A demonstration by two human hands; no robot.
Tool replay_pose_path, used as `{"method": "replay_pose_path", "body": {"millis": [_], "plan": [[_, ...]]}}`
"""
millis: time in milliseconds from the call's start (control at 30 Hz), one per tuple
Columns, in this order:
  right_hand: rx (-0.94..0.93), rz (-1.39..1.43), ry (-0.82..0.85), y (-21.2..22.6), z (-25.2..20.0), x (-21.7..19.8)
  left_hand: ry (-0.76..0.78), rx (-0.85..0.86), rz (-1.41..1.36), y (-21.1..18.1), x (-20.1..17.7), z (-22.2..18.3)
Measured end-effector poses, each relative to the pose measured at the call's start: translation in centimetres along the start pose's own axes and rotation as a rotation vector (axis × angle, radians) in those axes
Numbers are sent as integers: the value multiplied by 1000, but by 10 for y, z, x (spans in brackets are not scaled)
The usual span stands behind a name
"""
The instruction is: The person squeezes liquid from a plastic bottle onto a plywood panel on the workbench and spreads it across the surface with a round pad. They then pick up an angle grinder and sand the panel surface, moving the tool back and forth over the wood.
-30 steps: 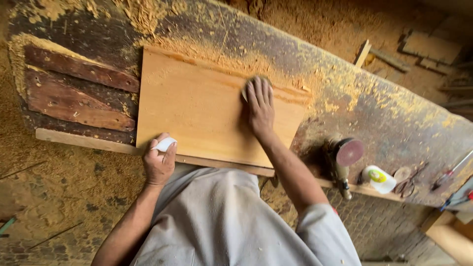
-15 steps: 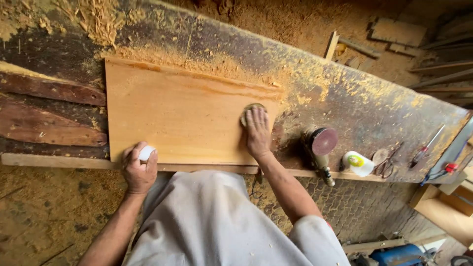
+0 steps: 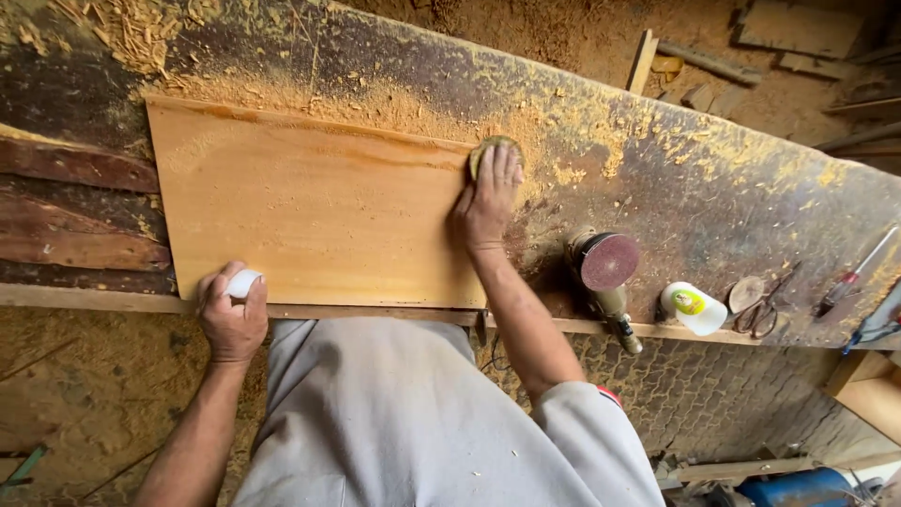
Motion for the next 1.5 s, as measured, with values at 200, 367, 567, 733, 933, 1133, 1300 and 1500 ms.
{"method": "replay_pose_path", "body": {"millis": [200, 367, 567, 733, 933, 1133, 1300, 1500], "plan": [[-61, 91, 164, 12, -32, -26, 76, -183, -27, 36, 17, -5], [-107, 133, -7, 70, 28, 30, 54, -93, -29, 17, 0, 7], [-343, 183, 367, 176, 90, 60, 94, -73, -32, 33, 11, -1], [-293, -92, 533, 54, 15, 28, 59, -114, -91, 23, 1, 6], [-283, 374, 124, 138, 64, 23, 76, -139, -175, 22, -7, 17], [-779, 84, 769, 347, 136, 140, 96, -141, -317, 13, -23, 22], [-715, 355, 486, 270, 131, 71, 122, -130, -297, 9, -25, 47], [-798, 143, 490, 234, 44, 98, 159, -199, -289, 4, -33, 79]]}}
Point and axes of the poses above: each hand's wrist, its own z-axis towards the middle knuckle, its own x-axis out of the palm, y = z × x, the point moved 9 cm from there along z, towards the middle knuckle, and after that the axes turned 9 degrees about -x, right-handed, at the moved point
